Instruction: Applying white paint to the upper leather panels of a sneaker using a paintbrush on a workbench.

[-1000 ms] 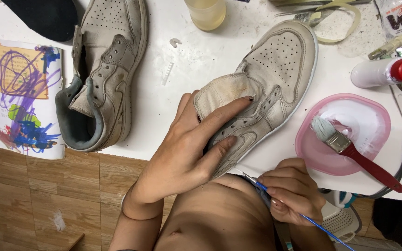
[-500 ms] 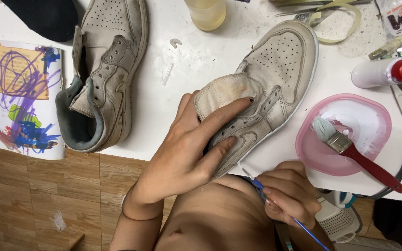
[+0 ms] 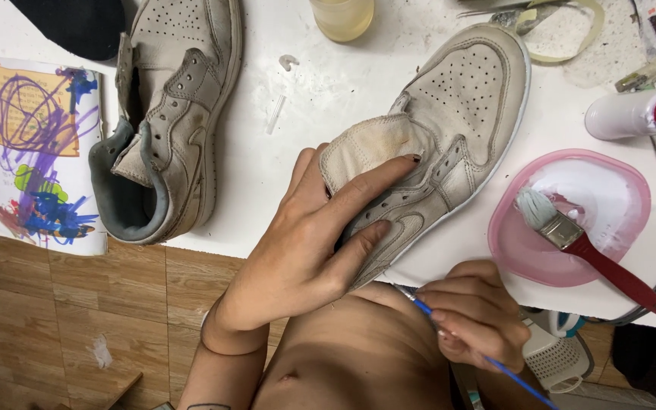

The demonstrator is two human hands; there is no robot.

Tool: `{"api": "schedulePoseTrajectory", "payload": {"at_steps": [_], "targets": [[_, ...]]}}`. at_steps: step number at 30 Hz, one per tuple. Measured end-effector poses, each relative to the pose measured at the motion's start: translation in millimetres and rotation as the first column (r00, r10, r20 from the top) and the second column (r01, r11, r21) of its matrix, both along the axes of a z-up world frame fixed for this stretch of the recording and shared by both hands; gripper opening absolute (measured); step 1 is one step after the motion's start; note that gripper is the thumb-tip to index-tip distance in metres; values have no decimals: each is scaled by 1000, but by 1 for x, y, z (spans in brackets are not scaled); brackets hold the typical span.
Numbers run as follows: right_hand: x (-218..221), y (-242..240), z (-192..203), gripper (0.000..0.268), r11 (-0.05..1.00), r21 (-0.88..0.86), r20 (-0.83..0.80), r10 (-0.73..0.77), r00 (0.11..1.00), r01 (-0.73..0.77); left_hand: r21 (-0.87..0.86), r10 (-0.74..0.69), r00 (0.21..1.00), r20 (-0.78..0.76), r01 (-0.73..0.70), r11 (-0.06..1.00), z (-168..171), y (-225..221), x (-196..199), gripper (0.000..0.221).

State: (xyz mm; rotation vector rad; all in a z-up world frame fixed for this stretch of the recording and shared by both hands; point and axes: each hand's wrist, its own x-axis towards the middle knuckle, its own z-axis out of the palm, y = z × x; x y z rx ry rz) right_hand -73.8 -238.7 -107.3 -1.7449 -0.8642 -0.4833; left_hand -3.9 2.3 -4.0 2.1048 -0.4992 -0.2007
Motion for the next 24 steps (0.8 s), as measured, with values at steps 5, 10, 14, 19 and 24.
{"api": "schedulePoseTrajectory", "payload": {"at_steps": [5,10,14,19,24], "targets": [[3,-9,-2,15,999,-10,-7,53,999,-53,-10,0,1000,0,0,1000,0,0,0,46],[6,-7,-2,14,991,-42,-75,127,989,-131,-9,5,1000,-8,-5,1000,-1,0,0,47],[4,-8,-5,16,999,-9,-81,49,995,-50,-11,2,1000,-2,-2,1000,1,0,1,46],[-7,0,-22,20,964,165,-59,-201,978,208,-6,8,1000,-10,-8,1000,2,1,1,45],[-5,3,-2,17,999,48,16,-9,1000,9,9,-7,1000,9,6,1000,0,0,1,46]]}}
